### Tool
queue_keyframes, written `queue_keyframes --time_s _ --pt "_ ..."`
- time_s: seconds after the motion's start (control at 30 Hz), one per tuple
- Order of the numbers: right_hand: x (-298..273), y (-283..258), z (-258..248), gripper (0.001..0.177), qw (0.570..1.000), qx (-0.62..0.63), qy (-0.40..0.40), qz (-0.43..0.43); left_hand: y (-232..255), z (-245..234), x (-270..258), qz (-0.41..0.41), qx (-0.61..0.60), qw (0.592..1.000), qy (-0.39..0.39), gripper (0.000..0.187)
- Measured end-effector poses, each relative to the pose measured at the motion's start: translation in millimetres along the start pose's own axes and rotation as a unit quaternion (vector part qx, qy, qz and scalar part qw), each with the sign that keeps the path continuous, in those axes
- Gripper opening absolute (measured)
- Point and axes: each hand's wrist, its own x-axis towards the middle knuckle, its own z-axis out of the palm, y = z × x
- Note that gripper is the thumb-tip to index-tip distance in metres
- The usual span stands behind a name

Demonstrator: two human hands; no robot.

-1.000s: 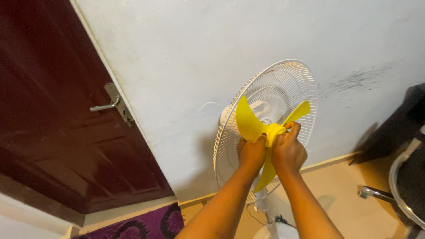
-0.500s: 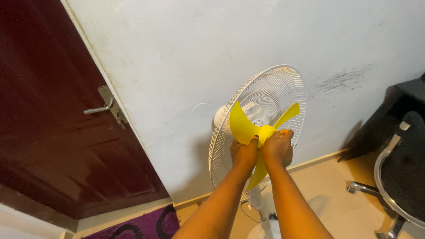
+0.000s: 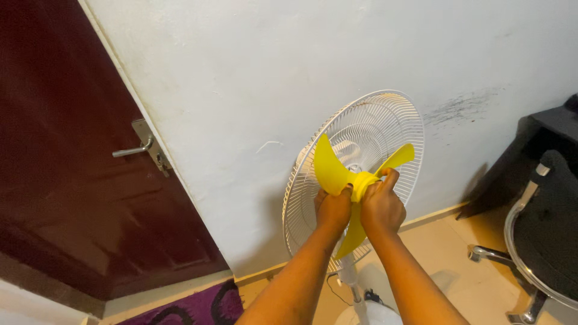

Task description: The person unplugs a standing fan, then removes the front wire cage and the yellow fan blades. The removed parts are placed on a nearby mattress.

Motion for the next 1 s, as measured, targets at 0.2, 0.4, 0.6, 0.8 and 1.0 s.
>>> queue_keyframes --time_s 0.2,0.4,0.6,0.8,1.0 --pt "18.3 22.4 28.7 0.032 0.996 0.051 0.019 0.074 4.5 1.6 -4.5 0.003 0.001 1.000 0.017 0.043" --pt "46.0 52.0 29.2 0.036 0.895 0.320 -0.189 0.246 5.4 0.0 -8.0 0.099 0.079 0.991 0.045 0.036" --pt "20.9 42.8 -6.9 0.043 0.954 0.236 -0.164 0.084 13.1 -1.9 -23.5 -0.014 -0.119 0.993 0.010 0.036" --pt "32.9 80.8 17.2 0.044 0.924 0.332 -0.164 0.092 6.2 9.6 -18.8 0.012 -0.034 0.999 0.025 0.038" --pt "57.4 99.9 13.2 0.047 0.800 0.432 -0.314 0.275 6.1 8.9 -19.7 0.089 -0.082 0.992 -0.029 0.036"
